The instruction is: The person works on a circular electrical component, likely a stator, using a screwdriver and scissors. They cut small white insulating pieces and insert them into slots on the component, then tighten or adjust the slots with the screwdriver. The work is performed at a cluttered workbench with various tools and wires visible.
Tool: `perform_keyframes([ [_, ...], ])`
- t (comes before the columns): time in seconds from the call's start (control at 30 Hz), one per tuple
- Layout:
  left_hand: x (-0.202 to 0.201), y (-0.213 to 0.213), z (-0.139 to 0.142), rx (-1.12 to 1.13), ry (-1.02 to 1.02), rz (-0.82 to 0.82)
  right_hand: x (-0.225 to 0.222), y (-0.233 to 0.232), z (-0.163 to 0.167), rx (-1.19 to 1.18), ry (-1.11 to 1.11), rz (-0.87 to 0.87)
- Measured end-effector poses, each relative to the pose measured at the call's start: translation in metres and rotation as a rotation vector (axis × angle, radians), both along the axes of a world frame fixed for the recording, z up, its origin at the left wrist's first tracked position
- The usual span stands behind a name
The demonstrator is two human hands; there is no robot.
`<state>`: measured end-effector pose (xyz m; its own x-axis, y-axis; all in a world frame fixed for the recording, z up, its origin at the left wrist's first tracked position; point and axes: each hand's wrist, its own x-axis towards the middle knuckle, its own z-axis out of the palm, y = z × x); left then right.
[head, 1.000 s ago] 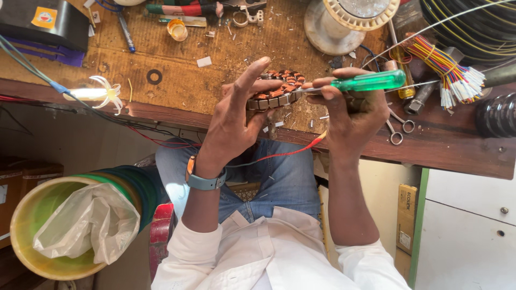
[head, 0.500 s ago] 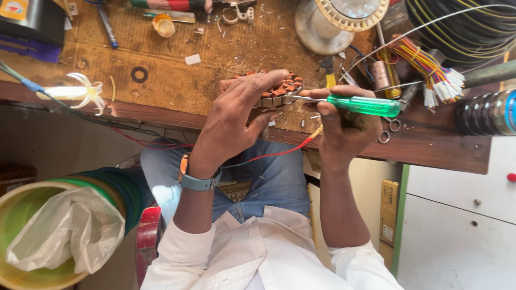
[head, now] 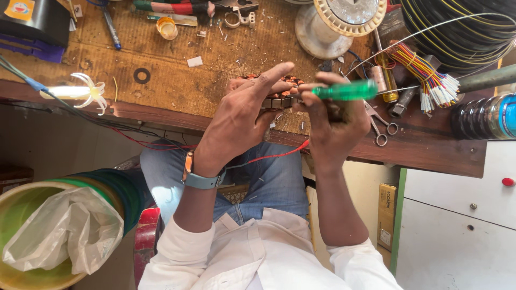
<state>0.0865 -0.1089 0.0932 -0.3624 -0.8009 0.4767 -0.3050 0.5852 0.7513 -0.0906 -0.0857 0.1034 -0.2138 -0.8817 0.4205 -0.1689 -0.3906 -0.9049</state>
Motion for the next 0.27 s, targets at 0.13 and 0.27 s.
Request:
perform_keyframes([
  [0.13,0.002,0.002,-0.003,-0.001,0.002,0.002,-0.006,-0.008,0.013,0.053,0.184,0.039],
  [0.27,0.001,0.003,-0.008,-0.067,-0.07,0.008,-0.015,0.001,0.007,-0.074,0.293,0.019],
])
